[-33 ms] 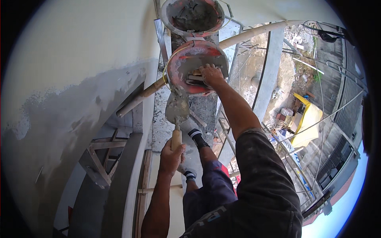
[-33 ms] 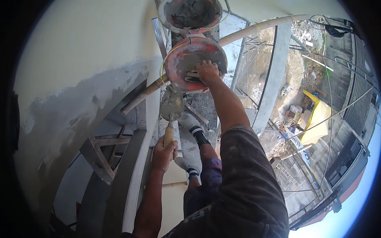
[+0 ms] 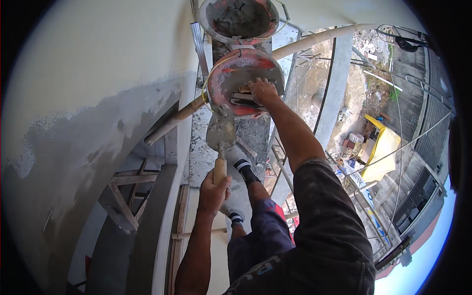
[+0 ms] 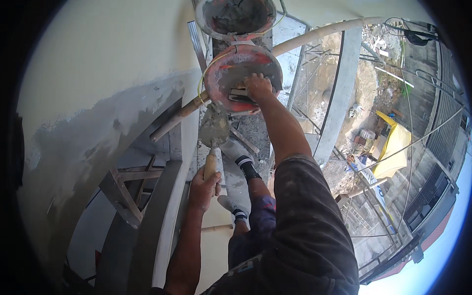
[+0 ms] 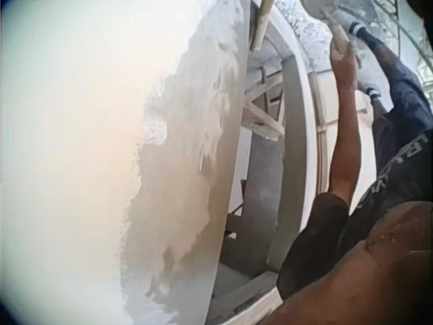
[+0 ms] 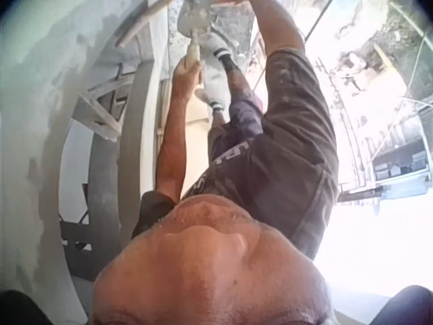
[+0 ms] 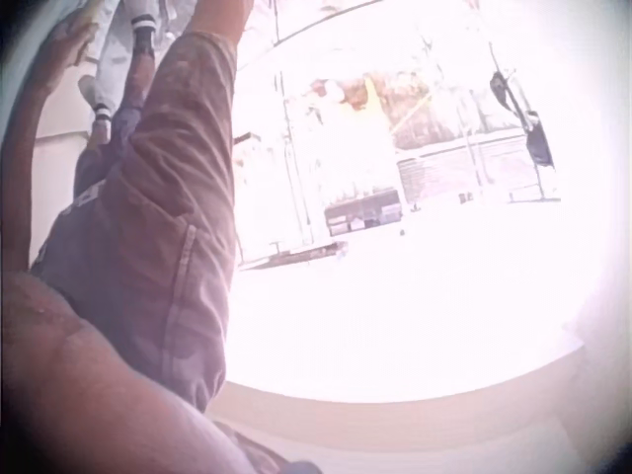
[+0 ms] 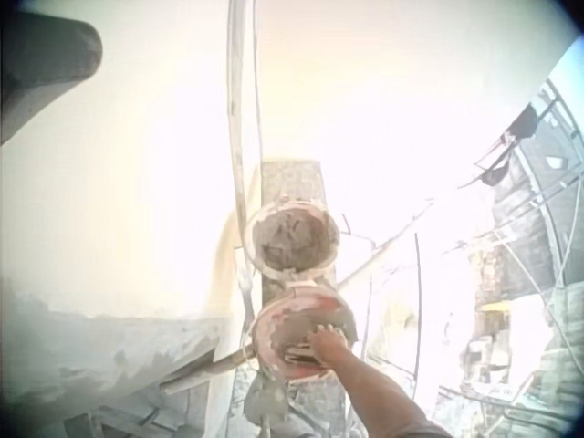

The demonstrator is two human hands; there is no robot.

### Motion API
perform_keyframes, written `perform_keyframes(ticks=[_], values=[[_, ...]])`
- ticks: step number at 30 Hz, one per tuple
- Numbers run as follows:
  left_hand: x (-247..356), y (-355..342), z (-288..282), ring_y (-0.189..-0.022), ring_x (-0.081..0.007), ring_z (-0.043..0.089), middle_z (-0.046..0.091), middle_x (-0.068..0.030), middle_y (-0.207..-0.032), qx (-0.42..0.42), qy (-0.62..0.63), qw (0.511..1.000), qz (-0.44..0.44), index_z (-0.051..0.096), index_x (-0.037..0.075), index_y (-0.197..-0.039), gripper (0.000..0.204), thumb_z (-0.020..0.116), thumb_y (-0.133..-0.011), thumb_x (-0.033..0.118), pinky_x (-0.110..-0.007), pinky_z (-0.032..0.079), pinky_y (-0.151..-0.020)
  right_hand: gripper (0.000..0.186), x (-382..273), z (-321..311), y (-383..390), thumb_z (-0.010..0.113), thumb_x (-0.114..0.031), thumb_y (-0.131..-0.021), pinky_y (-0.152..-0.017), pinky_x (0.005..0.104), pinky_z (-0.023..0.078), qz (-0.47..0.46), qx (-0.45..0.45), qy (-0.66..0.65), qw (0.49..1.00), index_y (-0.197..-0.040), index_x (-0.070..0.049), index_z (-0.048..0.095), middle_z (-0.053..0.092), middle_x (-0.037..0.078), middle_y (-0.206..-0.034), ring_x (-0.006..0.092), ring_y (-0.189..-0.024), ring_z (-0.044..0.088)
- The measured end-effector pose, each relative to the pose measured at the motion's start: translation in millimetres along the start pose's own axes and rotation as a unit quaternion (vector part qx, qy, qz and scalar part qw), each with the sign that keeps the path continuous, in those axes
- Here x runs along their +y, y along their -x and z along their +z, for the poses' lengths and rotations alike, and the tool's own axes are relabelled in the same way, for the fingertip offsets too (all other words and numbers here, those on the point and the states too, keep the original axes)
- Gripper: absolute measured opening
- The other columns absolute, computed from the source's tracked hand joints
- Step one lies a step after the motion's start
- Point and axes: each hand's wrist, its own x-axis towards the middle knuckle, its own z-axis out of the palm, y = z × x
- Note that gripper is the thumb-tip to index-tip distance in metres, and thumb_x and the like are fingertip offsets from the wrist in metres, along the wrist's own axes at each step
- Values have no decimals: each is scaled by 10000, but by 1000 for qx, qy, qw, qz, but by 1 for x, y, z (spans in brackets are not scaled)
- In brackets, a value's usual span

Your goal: The person smooths the plastered wall around the wall openings using a hand float. Afterwards, the person picks up a metal trowel and smooths the plaster along the interior ledge and edges of the opening.

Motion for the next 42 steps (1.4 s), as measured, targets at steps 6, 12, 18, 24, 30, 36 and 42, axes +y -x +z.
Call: perform_keyframes(ticks=[6,12,18,24,30,36,42], values=[[8,-34,0,-548,-107,504,552,-14,-763,-11,-17,1000,4,544,55,-1011,223,659,-878,193,-248,397,-489,278,-21,-52,8,477,-241,-937,-929,530,425,10,-127,18,992,-1160,-181,631,636,141,-1159,330,-1085,619],[13,-47,6,-536,-101,500,552,-9,-751,-15,-5,1000,-1,546,62,-1054,265,678,-869,198,-246,394,-474,351,-4,-87,78,540,-212,-900,-865,521,427,37,-52,34,997,-1244,-167,596,639,138,-1124,312,-1041,633],[51,-80,21,-534,-90,501,560,-20,-775,-52,-15,997,57,540,57,-1086,306,687,-863,205,-247,395,-460,469,10,-109,174,603,-202,-851,-834,519,461,187,63,-168,966,-1296,-67,542,614,206,-1098,375,-982,634],[157,-144,79,-580,-80,539,578,-5,-797,-71,4,993,93,557,56,-1080,293,657,-875,240,-226,433,-488,498,5,-84,255,629,-152,-858,-953,443,465,272,79,-367,886,-1314,11,512,593,274,-1206,416,-1111,591],[227,-199,109,-611,-85,541,628,-21,-836,-68,66,990,107,579,42,-1074,295,648,-901,272,-227,469,-543,487,-27,-93,301,626,-200,-872,-897,402,497,329,77,-465,818,-1301,7,525,656,246,-1105,350,-1044,653],[129,-114,68,-618,-80,542,639,-46,-941,-33,-14,997,65,572,83,-1193,324,596,-940,284,-207,475,-519,476,-37,-131,323,667,-192,-816,-873,444,497,295,54,-507,808,-1237,-21,524,650,244,-1073,405,-1006,644],[-54,45,-82,-497,-109,505,600,-48,-777,120,-37,992,-27,615,66,-1025,230,580,-923,269,-265,407,-411,448,-75,-203,347,720,-219,-801,-721,435,503,247,168,-454,839,-1162,-12,555,659,215,-874,382,-800,662]])
